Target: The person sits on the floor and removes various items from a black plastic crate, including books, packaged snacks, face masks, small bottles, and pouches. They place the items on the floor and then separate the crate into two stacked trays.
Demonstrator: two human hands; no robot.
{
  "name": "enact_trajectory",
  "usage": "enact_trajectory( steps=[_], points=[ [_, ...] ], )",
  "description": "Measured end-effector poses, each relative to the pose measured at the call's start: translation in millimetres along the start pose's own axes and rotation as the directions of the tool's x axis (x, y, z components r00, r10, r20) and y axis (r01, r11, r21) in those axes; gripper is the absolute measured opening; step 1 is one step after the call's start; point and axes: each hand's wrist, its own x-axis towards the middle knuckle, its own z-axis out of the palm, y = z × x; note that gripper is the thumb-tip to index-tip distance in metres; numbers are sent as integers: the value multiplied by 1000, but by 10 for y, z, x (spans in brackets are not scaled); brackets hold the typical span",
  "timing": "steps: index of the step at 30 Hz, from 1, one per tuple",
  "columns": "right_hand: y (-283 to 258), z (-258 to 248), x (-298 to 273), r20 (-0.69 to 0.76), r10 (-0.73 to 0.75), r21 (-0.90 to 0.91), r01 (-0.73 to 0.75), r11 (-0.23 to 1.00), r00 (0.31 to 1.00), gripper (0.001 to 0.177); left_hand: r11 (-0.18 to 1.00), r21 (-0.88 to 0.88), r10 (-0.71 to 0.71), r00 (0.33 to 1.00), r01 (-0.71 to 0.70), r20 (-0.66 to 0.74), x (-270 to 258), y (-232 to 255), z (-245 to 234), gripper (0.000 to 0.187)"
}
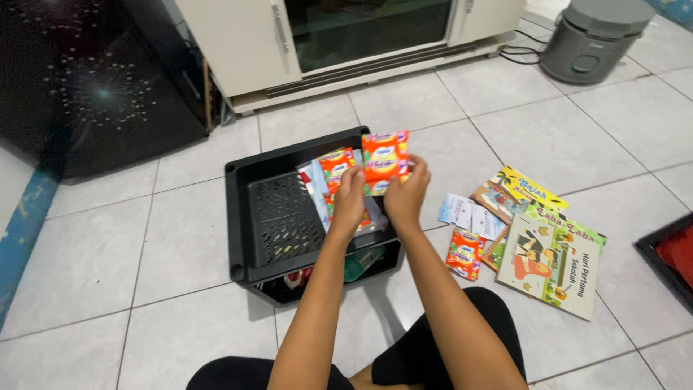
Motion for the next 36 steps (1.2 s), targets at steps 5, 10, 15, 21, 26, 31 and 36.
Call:
enact_trajectory(
  steps=[5, 10, 15, 21, 26, 31, 36],
  points=[
    [486, -647, 392, -170, 124, 84, -111, 990, 977, 50, 998, -51, -20, 990, 28, 139, -56, 132, 931, 48],
    [1364, -1171, 559, -310, 240, 151, -202, 968, 920, 50, 993, 113, 8, 984, -28, 177, -245, -43, 1913, 46],
    [2399, -1574, 471, -393, 468, 121, -460, 880, 792, 44, 980, 157, -166, 939, 122, 301, -450, -675, 2638, 47],
    [3538, -1862, 205, -344, 544, -90, -604, 792, 766, 37, 948, 182, -313, 860, 260, 402, -436, -1836, 3248, 50],
    [4010, -1910, -71, -249, 630, -192, -675, 712, 735, 32, 871, 337, -478, 777, 358, 410, -495, -2484, 3422, 53],
    [4019, -1868, -32, -247, 706, -527, -703, 477, 664, 29, 846, 328, -527, 755, 421, 391, -490, -2542, 3416, 53],
    [3569, -1681, 306, -225, 648, -555, -642, 529, 728, 38, 906, 262, -415, 817, 332, 401, -368, -1908, 3242, 49]
  ],
)
